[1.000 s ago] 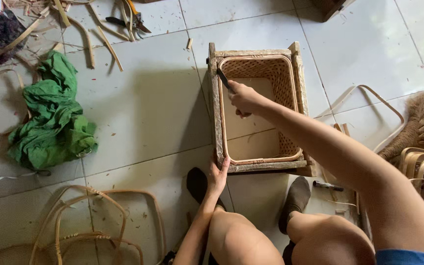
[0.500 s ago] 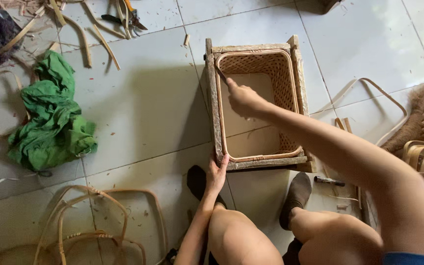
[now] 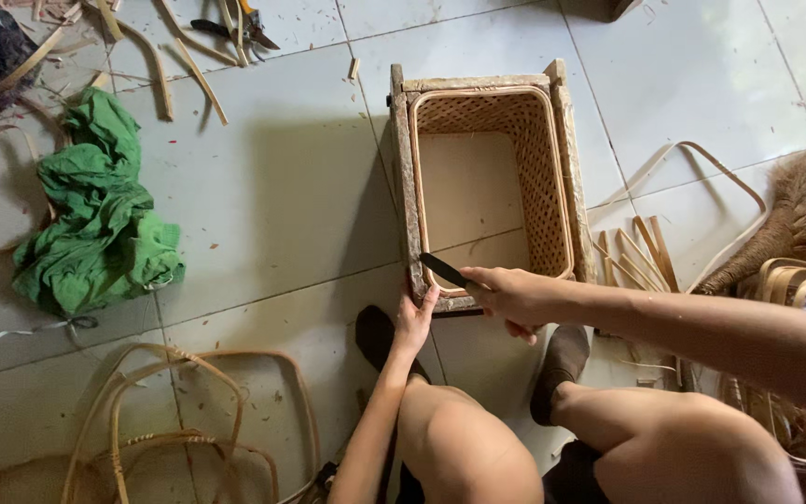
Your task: The person assembles a rectangular woven basket by fitting a woven insert into a wooden mold, tapping it with a hammer, and inserting a handle frame. The person removes the finished basket and repeats the process with a second basket.
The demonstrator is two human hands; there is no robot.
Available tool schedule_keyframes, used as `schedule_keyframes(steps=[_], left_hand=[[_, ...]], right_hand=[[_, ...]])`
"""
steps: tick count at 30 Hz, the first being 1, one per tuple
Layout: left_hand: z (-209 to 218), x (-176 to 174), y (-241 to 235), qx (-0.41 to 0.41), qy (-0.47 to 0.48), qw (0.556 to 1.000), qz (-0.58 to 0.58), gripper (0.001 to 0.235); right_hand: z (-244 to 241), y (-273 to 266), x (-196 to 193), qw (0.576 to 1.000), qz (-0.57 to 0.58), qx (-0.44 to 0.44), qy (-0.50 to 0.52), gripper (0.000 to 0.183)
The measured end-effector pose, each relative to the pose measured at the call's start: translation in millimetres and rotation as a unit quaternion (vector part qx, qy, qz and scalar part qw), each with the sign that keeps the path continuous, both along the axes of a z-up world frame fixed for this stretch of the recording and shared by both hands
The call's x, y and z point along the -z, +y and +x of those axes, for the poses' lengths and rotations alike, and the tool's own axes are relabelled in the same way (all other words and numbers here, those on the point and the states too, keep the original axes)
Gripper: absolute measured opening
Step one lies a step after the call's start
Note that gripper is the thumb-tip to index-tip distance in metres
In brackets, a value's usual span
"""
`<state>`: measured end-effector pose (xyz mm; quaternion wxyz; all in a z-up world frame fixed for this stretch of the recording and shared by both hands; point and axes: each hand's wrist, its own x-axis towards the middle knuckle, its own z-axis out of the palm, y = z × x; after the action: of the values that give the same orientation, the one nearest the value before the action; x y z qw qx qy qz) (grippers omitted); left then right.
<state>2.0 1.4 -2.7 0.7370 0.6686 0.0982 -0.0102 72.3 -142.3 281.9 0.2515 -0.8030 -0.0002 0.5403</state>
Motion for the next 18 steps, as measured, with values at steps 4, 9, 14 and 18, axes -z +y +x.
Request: schedule_keyframes(steps=[4,9,14,18], left_hand=[[-2,4,-3,-0.013,0.021,0.999,0.022,0.077],[-2,3,-1,-0.026,0.007,0.999,0.034,0.076],[-1,-4,-2,-0.015,-0.009,1.0,-0.016,0.062],[-2,-3,1,-0.015,-0.016,0.999,-0.039,0.058]], right_hand=[[-1,1,7,0.999,0.008,0.029,0.02,0.06],[2,24,1,0.999,0.008,0.028,0.043,0.049],[-5,51,-16,0.986,-0.141,-0.092,-0.004,0.059],[-14,50,-9,0.963,-0.149,-0.209,-0.078,0.064]])
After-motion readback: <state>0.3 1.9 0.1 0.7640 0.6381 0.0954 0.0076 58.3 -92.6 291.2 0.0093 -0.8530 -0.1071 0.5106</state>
